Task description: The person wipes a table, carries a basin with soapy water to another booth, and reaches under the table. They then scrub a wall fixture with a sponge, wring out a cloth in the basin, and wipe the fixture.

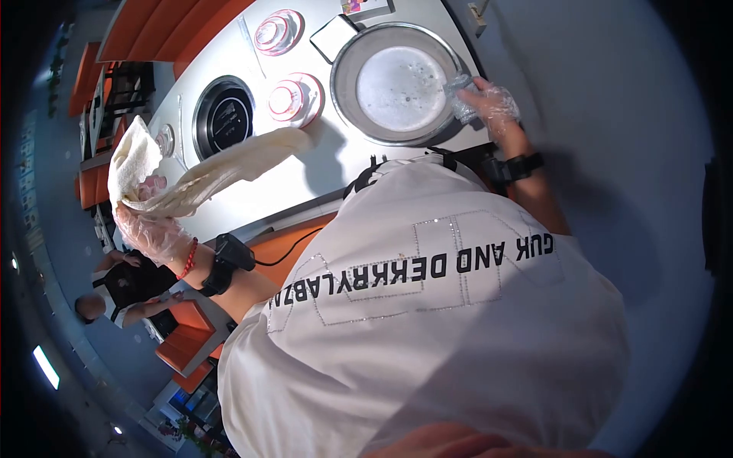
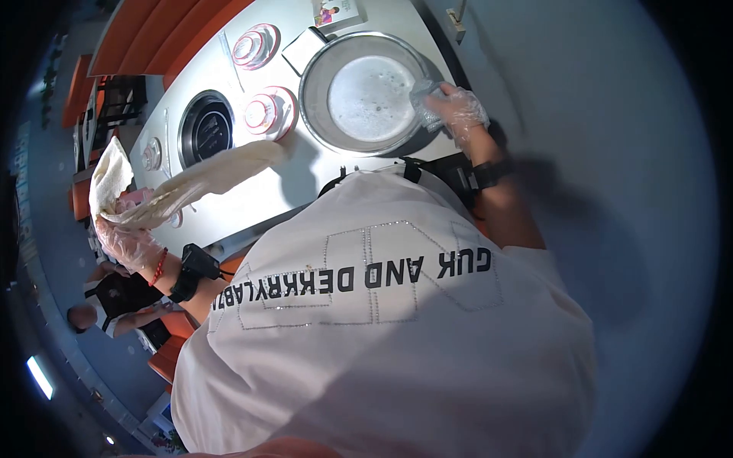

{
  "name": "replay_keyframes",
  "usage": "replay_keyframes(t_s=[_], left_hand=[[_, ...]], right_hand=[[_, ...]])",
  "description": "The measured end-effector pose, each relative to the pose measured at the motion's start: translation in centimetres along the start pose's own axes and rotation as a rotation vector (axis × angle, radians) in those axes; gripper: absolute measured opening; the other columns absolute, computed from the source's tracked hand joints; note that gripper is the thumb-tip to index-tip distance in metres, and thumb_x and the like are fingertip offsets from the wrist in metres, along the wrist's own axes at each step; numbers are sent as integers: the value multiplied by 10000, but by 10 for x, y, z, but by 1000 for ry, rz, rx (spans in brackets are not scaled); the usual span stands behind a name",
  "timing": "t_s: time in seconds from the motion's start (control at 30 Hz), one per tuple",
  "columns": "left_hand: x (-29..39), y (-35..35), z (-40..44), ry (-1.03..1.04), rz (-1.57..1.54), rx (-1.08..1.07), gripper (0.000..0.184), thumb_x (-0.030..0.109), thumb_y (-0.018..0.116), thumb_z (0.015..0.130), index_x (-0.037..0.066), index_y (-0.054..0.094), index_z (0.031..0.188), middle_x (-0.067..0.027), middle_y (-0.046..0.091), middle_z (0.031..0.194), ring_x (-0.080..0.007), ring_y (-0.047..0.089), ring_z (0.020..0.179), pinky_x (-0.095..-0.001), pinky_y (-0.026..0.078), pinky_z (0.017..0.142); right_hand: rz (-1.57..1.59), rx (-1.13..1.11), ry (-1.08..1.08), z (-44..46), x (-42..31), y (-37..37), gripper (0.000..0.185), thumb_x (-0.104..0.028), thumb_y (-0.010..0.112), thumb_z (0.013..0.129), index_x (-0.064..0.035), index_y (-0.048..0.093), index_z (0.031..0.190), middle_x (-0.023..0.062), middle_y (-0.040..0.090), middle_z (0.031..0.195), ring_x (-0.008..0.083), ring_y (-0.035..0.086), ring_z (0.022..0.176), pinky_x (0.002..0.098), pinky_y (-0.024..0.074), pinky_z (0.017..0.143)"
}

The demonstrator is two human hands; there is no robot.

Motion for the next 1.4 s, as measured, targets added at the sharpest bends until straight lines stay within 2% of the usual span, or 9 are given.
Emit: replay_keyframes(t_s=[0.17,0.37,0.57,0.67,0.9,1.1,1.23,1.3,1.4], left_hand=[[18,17,-4,26,79,-65,491,398,561,974,-38,553,1200,-145,653,983,-242,651,872,-378,530,796],[20,22,-1,-96,-314,-236,466,391,551,986,-18,552,1209,-134,663,968,-235,648,869,-382,516,819],[39,40,-11,62,-96,-212,485,404,475,1014,-36,543,1207,-136,652,915,-235,643,793,-417,537,793],[39,42,-6,-58,-195,-241,463,369,450,1028,-44,523,1224,-116,634,889,-211,633,763,-430,556,762],[71,69,-10,82,-92,-135,395,357,464,1025,-23,551,1085,-87,617,842,-189,610,703,-428,577,733],[88,59,4,572,258,-97,328,143,623,936,-30,577,1210,-133,678,978,-187,677,871,-317,567,717],[120,96,23,856,483,-72,308,148,637,920,-22,595,1173,-126,679,997,-192,680,881,-324,566,738],[121,119,29,906,455,-118,289,149,623,927,-16,600,1163,-124,680,1007,-197,681,886,-331,566,754],[120,164,25,997,388,-228,263,150,603,937,-6,607,1149,-121,681,1023,-205,682,895,-340,566,777]], right_hand=[[-143,-138,83,-10,-15,18,539,-255,726,830,-5,591,1287,129,677,1054,201,644,914,312,522,769],[-806,-76,-255,-12,-57,19,509,-346,658,831,-73,611,1258,220,656,1085,343,641,1010,405,493,930],[-540,-229,-349,3,-54,32,432,-278,643,861,-118,580,1257,153,590,1171,297,585,1073,397,472,955],[-717,-202,-663,7,-50,50,335,-210,621,823,-124,653,1145,179,631,1101,346,604,1059,419,469,958],[-1149,-420,-366,5,-68,78,330,-184,600,841,-174,685,1160,117,635,1187,316,598,1127,399,445,1018],[-898,-334,-481,13,-71,67,291,-249,652,868,-135,680,1134,138,691,1096,317,652,1055,413,505,933],[-388,-507,-599,2,-115,68,542,-446,702,861,-76,583,1238,188,656,1126,272,653,1042,383,530,901],[-213,-568,-728,-26,-159,75,632,-427,755,838,-88,540,1326,161,601,1244,258,642,1013,361,552,858],[-44,-651,-932,-82,-223,75,771,-188,801,832,-141,390,1482,167,512,1321,205,614,1015,259,558,775]])
Point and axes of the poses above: each hand's wrist, its own z-axis towards the middle knuckle, its own y-axis out of the palm, x = y × z, the point moved 3 cm from there along z, towards the middle knuckle
